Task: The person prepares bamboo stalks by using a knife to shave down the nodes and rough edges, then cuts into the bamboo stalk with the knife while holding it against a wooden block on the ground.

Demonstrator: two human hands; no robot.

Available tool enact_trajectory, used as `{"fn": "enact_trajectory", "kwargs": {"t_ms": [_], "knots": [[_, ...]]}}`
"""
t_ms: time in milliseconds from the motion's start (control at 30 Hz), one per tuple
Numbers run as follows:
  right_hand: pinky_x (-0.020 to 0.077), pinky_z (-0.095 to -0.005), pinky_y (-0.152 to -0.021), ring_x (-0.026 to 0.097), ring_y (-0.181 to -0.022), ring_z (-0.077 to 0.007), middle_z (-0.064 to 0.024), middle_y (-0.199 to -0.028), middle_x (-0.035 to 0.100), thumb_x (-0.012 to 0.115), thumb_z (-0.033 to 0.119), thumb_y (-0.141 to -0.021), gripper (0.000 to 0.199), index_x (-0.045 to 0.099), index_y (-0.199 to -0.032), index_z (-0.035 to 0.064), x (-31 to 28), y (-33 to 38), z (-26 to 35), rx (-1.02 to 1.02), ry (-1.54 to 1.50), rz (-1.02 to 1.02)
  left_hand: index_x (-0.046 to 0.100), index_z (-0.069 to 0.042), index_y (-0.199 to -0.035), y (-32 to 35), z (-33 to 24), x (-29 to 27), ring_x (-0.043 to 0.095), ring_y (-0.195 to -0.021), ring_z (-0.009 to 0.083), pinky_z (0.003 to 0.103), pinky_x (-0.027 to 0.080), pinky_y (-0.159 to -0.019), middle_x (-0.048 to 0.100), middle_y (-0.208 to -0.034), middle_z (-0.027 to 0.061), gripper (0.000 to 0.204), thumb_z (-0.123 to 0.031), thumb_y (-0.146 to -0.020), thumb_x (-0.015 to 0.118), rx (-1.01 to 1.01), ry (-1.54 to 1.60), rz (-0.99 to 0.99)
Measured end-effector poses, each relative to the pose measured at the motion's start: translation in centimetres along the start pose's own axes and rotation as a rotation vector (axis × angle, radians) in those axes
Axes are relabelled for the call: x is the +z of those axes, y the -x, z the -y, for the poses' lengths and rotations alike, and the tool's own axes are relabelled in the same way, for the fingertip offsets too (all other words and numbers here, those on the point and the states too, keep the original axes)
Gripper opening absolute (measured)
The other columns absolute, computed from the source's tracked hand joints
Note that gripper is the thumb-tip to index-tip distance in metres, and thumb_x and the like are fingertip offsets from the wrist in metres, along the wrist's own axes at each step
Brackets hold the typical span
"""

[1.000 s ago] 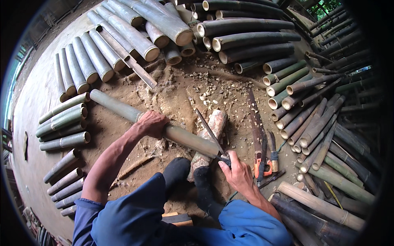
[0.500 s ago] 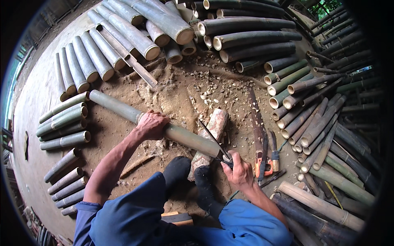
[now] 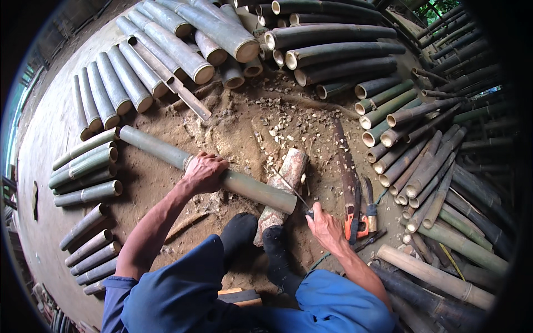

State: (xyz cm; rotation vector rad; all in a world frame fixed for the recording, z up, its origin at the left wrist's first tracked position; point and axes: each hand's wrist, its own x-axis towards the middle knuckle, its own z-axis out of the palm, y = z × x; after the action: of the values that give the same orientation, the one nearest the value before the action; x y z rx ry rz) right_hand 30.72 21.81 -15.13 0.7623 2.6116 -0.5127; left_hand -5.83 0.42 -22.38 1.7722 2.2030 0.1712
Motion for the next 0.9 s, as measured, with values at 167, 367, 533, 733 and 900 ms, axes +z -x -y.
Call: {"fn": "enact_trajectory", "kwargs": {"t_ms": [167, 367, 533, 733, 900], "knots": [[0.0593, -0.0559, -0.064, 0.074, -0.081, -0.0484, -0.0269, -0.093, 0.073, 0.068, 0.028, -0.105, 0.035, 0.049, -0.118, 0.0023, -4.3, 0.7, 3.8, -0.192, -0.25, -0.157, 0.065, -0.012, -0.103, 1.0, 0.8, 1.4, 0.068, -0.105, 0.0296, 0.046, 0.05, -0.091, 0.068, -0.104, 0.0075, 0.043, -0.026, -0.066, 0.081, 0.003, -0.006, -0.069], [0.059, -0.0565, -0.063, 0.073, -0.078, -0.049, -0.0268, -0.091, 0.073, 0.071, 0.025, -0.103, 0.034, 0.048, -0.116, 0.0038, 1.0, -0.4, -0.7, -0.103, -0.065, -0.108, 0.065, -0.013, -0.106, 1.0, -0.3, 1.8, 0.067, -0.103, 0.0285, 0.046, 0.047, -0.095, 0.067, -0.102, 0.0073, 0.044, -0.027, -0.068, 0.082, 0.017, -0.029, -0.201], [0.0581, -0.0554, -0.063, 0.074, -0.081, -0.0481, -0.0263, -0.091, 0.072, 0.07, 0.027, -0.104, 0.034, 0.049, -0.118, 0.0047, -4.3, 0.3, 3.9, -0.156, -0.198, -0.117, 0.064, -0.012, -0.108, 1.9, 0.1, 2.1, 0.066, -0.105, 0.0289, 0.046, 0.047, -0.096, 0.067, -0.103, 0.0076, 0.048, -0.029, -0.067, 0.083, 0.016, -0.036, -0.235], [0.0594, -0.0553, -0.063, 0.074, -0.079, -0.0481, -0.0264, -0.091, 0.073, 0.071, 0.025, -0.103, 0.033, 0.049, -0.114, 0.0033, 0.1, -0.4, 0.1, -0.16, -0.157, -0.167, 0.064, -0.011, -0.11, 1.7, -0.3, 2.3, 0.066, -0.104, 0.0294, 0.046, 0.047, -0.096, 0.067, -0.103, 0.0082, 0.05, -0.026, -0.067, 0.083, 0.028, -0.051, -0.273], [0.0589, -0.0583, -0.064, 0.074, -0.08, -0.0498, -0.027, -0.093, 0.073, 0.066, 0.029, -0.106, 0.03, 0.049, -0.114, 0.006, -3.5, -0.4, 3.2, -0.123, -0.163, -0.089, 0.064, -0.011, -0.115, 2.3, -0.3, 2.5, 0.066, -0.107, 0.0287, 0.047, 0.047, -0.098, 0.068, -0.108, 0.0082, 0.051, -0.024, -0.068, 0.082, 0.007, -0.046, -0.31]]}}
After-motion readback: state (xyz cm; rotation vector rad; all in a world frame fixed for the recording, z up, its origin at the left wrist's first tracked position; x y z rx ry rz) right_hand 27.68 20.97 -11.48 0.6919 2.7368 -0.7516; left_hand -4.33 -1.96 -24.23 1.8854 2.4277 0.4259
